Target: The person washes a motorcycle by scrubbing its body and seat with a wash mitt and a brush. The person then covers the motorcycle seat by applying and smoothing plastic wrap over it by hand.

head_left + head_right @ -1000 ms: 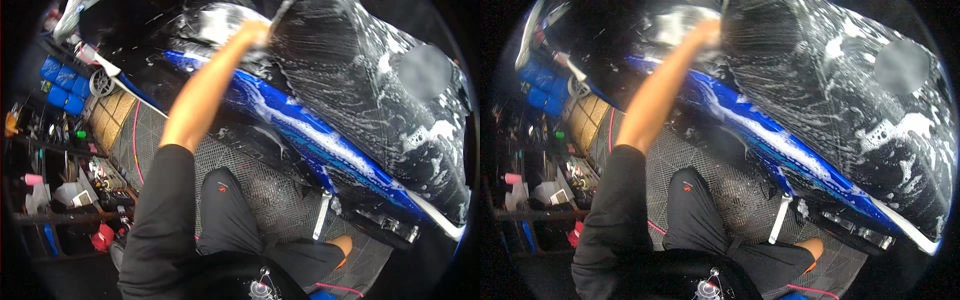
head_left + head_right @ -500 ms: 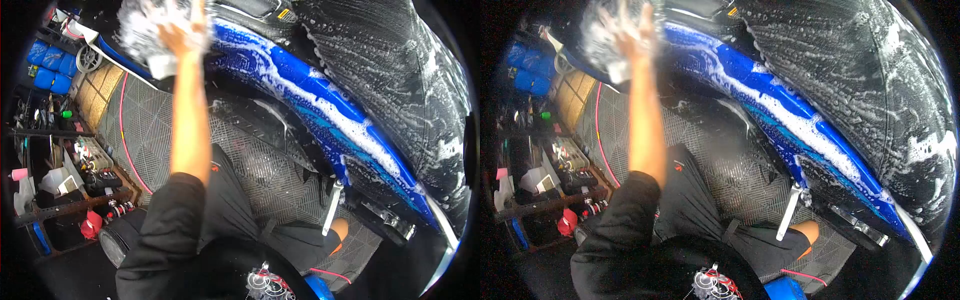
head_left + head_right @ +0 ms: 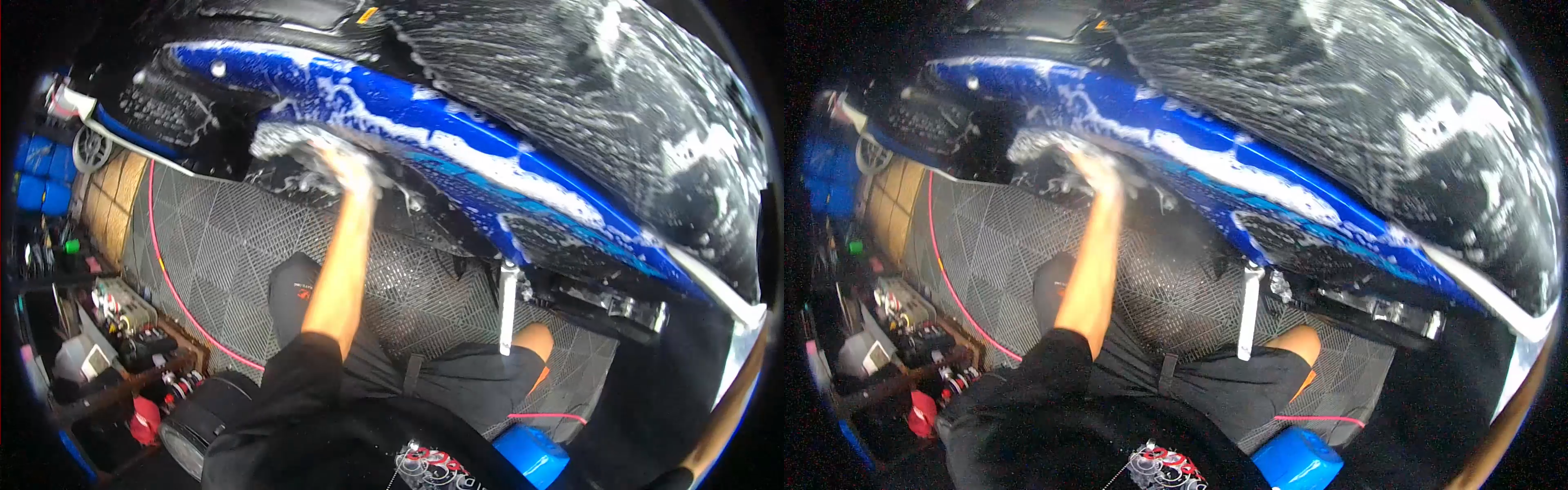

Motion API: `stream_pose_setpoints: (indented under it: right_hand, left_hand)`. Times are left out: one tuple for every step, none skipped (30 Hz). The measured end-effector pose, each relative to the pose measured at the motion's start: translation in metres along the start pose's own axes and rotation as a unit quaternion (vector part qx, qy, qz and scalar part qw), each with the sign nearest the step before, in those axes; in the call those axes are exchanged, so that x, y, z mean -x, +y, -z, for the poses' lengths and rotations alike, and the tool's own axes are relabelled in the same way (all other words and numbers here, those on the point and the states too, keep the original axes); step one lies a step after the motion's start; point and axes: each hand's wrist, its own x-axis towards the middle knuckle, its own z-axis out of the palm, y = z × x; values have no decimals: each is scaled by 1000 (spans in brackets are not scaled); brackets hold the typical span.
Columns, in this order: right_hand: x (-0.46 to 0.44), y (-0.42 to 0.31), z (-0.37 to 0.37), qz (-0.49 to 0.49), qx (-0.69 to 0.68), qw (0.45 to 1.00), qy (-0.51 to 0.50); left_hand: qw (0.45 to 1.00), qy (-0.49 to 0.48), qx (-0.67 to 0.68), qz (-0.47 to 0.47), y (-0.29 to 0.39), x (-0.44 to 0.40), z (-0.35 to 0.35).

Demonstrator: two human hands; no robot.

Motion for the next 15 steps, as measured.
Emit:
stream_pose_setpoints:
  right_hand:
    - [-4, 10, 6, 44, 4, 999, -20]
    - [3, 11, 4, 79, -25, 996, -29]
    - [7, 9, 4, 80, -48, 995, -44]
    - [12, 4, 2, 79, -71, 993, -53]
    - [16, 1, 2, 104, -64, 991, -62]
    - [18, 0, 1, 128, -55, 988, -73]
    - [21, -2, 0, 175, -54, 981, -67]
    - [14, 8, 7, 321, 104, 940, -51]
    - [7, 17, 14, 455, 243, 856, 13]
    - [11, 21, 10, 350, 93, 932, 18]
    - [1, 32, 12, 389, 64, 918, 47]
    - [7, 34, 16, 364, 61, 928, 48]
    - [12, 30, 14, 349, 62, 934, 47]
    - [19, 29, 15, 339, 68, 937, 51]
    - [25, 32, 19, 328, 74, 940, 56]
  left_hand:
    - [999, -31, 19, -14, 7, 35, -6]
    - [995, -89, 40, -38, 17, 79, -6]
    - [982, -161, 44, -84, 28, 119, -3]
    - [963, -228, 41, -138, 35, 144, 4]
    - [935, -289, 25, -203, 37, 158, 13]
    - [908, -331, 9, -256, 32, 157, 19]
    - [891, -347, -4, -293, 23, 148, 22]
    - [881, -353, -10, -316, 13, 137, 22]
    - [890, -341, -6, -301, 0, 119, 18]
    - [904, -327, -2, -274, -14, 96, 12]
    - [920, -315, 18, -234, -24, 78, 6]
    - [931, -310, 65, -180, -30, 63, 1]
    - [928, -311, 130, -161, -29, 54, -1]
    - [915, -314, 203, -150, -19, 49, -3]
    - [898, -310, 187, -251, -2, 41, -6]
